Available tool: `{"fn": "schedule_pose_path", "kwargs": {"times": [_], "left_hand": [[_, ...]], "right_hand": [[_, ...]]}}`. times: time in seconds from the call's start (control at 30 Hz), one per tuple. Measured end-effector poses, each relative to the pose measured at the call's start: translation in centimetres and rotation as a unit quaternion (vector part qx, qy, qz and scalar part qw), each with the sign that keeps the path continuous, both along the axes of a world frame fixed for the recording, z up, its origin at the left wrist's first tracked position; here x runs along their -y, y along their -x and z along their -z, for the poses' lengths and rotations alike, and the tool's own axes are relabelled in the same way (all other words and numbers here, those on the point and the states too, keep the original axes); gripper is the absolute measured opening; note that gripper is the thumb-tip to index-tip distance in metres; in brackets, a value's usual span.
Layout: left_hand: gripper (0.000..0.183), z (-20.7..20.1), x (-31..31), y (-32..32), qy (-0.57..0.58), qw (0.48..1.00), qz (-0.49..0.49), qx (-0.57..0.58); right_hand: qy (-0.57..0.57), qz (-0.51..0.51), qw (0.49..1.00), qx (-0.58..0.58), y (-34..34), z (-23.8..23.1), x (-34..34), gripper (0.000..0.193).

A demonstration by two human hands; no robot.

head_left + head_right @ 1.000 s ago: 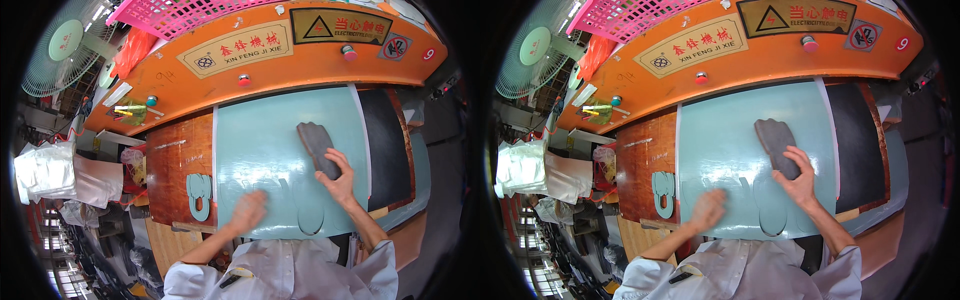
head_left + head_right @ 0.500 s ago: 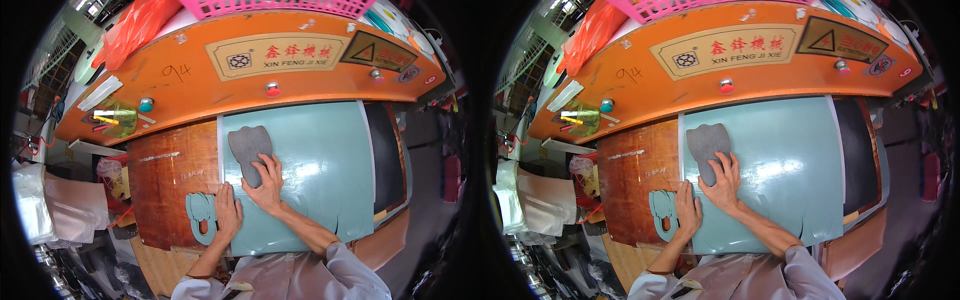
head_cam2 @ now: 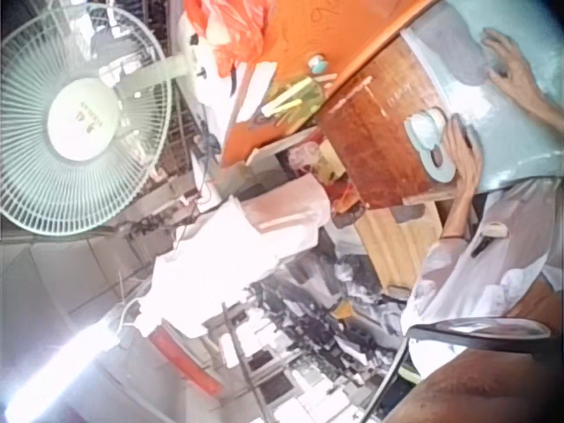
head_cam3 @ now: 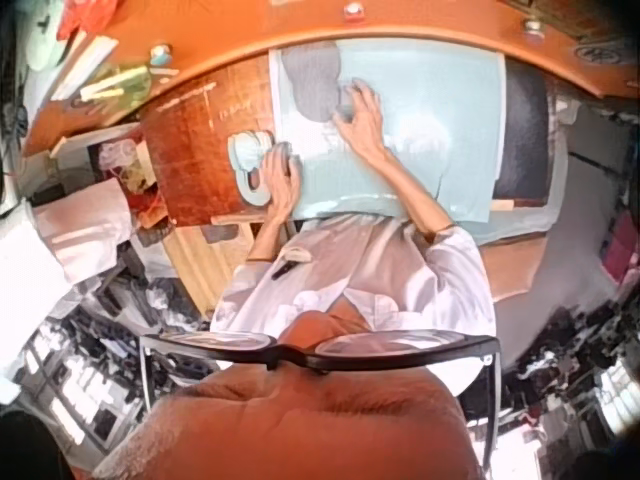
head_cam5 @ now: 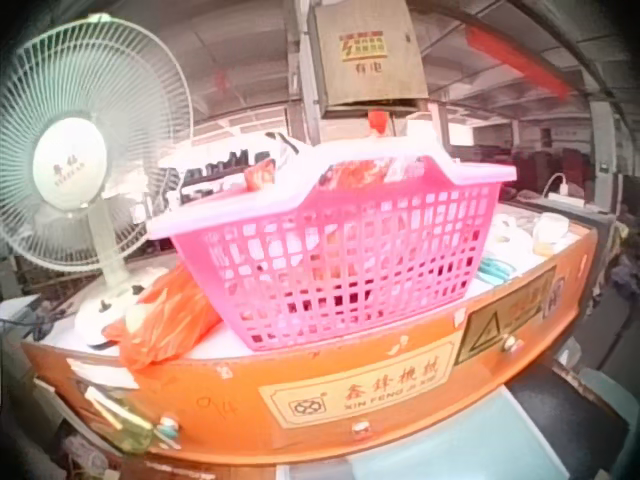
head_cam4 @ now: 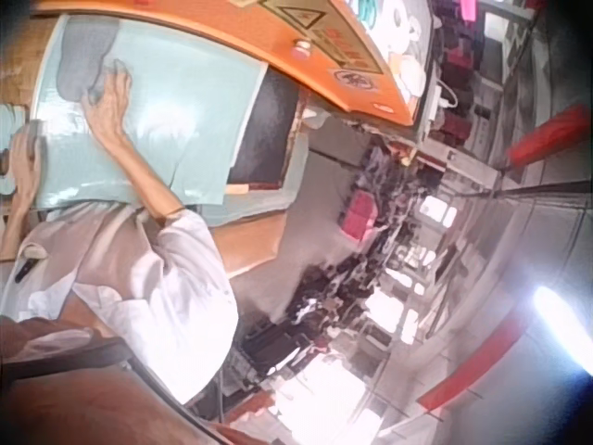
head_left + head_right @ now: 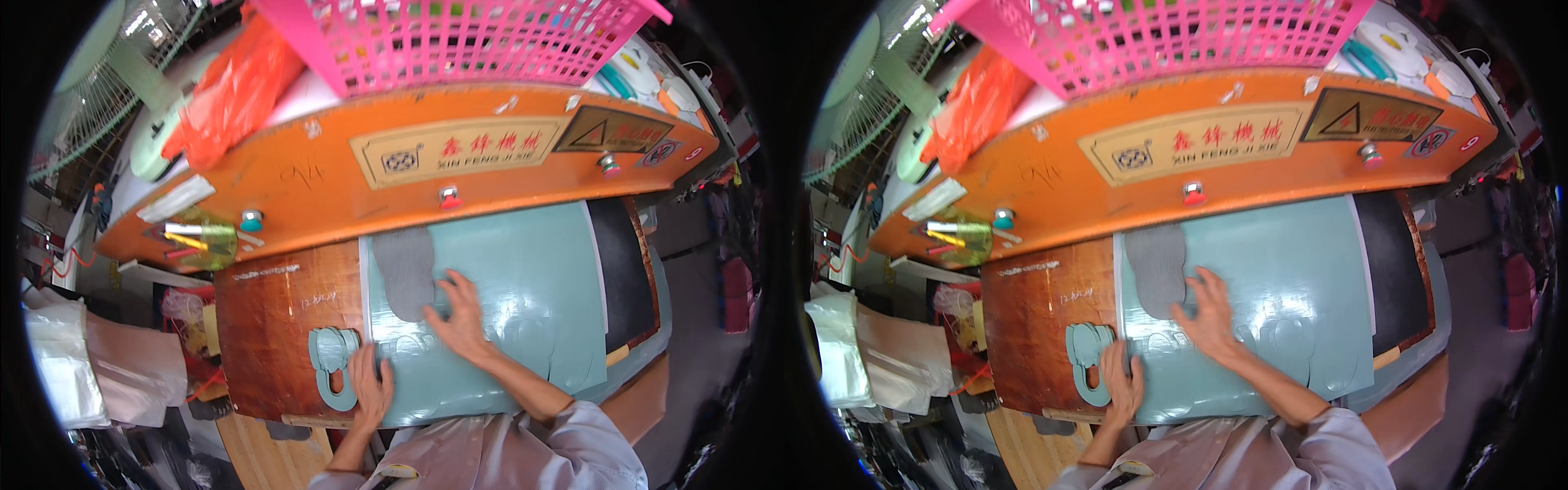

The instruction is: The person places light-blue plastic sheets into an orange industrial machine, runs them through rollers, and then removes the processed material. They peel away excess plastic from the cut shapes and stack the finished pieces on the machine's side table.

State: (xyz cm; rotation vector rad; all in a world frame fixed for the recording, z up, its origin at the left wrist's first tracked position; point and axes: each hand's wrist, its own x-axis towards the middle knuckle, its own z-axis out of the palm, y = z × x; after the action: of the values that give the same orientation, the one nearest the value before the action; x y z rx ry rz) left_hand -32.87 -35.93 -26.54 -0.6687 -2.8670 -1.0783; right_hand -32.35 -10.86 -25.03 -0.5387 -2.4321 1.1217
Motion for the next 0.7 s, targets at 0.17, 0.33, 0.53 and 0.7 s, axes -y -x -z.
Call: {"fn": "schedule_pose_path", "kwargs": {"times": [0.17,0.33,0.53,0.7], "left_hand": [[0.029,-0.1,0.0,-6.2,-0.123,0.98,-0.156,0.025],[0.031,1.6,-6.6,-3.4,-0.138,0.967,-0.206,-0.055],[0.038,-0.2,-11.6,0.4,0.031,0.98,-0.194,-0.018],[0.039,0.1,-12.2,7.9,-0.063,0.99,-0.113,-0.046]], "right_hand": [[0.118,0.158,0.977,-0.076,-5.3,-3.6,-15.2,0.02],[0.0,0.27,0.922,-0.278,-5.5,-10.3,-29.7,0.01],[-0.109,0.221,0.912,-0.328,-3.6,-18.3,-38.9,0.026],[-0.099,0.215,0.954,-0.182,-12.3,-16.2,-41.6,0.016]]}}
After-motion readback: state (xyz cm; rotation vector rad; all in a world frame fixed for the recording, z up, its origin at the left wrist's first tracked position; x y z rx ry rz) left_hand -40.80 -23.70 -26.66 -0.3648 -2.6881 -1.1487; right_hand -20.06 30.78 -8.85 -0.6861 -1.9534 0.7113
